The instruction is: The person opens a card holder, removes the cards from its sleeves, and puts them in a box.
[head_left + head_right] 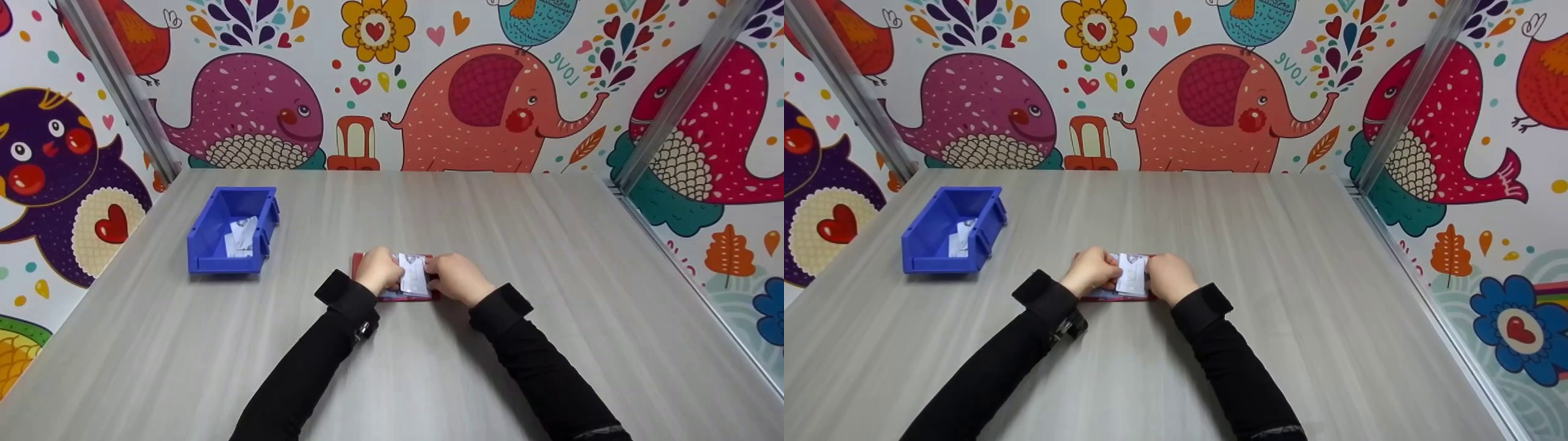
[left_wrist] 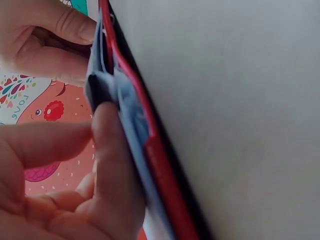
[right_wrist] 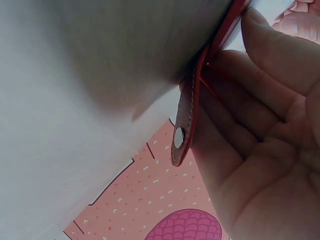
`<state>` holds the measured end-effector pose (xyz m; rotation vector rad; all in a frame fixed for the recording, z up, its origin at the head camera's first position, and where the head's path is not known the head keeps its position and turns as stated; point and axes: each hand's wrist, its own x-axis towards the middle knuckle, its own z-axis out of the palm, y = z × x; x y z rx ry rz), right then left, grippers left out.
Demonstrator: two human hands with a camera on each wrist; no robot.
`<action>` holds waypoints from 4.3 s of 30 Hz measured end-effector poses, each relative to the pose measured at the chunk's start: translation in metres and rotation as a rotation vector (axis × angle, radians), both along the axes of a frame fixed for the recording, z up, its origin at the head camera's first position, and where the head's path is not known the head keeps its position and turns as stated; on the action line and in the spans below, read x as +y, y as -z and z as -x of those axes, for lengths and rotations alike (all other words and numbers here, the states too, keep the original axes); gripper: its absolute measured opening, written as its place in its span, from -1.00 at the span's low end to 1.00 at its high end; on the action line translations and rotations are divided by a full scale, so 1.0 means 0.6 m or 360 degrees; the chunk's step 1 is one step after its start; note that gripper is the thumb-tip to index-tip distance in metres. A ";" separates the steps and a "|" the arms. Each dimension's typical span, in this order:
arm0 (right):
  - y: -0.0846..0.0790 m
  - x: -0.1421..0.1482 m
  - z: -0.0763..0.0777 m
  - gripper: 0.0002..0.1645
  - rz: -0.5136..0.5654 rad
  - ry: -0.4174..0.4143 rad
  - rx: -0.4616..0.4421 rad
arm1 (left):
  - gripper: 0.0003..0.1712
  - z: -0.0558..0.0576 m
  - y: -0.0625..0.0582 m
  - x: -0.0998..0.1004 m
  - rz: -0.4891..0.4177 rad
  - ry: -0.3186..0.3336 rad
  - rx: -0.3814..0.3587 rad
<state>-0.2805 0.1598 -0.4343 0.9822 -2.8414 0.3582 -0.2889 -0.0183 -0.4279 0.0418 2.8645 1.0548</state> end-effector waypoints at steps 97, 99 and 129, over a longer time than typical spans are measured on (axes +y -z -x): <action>-0.001 -0.008 -0.004 -0.88 -0.0072 0.0096 -0.0073 | -0.83 0.008 0.009 -0.063 -0.0829 -0.0213 -0.0400; 0.000 -0.008 -0.004 -0.86 -0.0073 0.0087 -0.0057 | -0.84 0.008 0.009 -0.067 -0.0840 -0.0214 -0.0404; -0.003 -0.007 -0.007 -0.88 -0.0064 0.0085 -0.0041 | -0.84 0.004 0.011 -0.095 -0.0909 -0.0166 -0.0412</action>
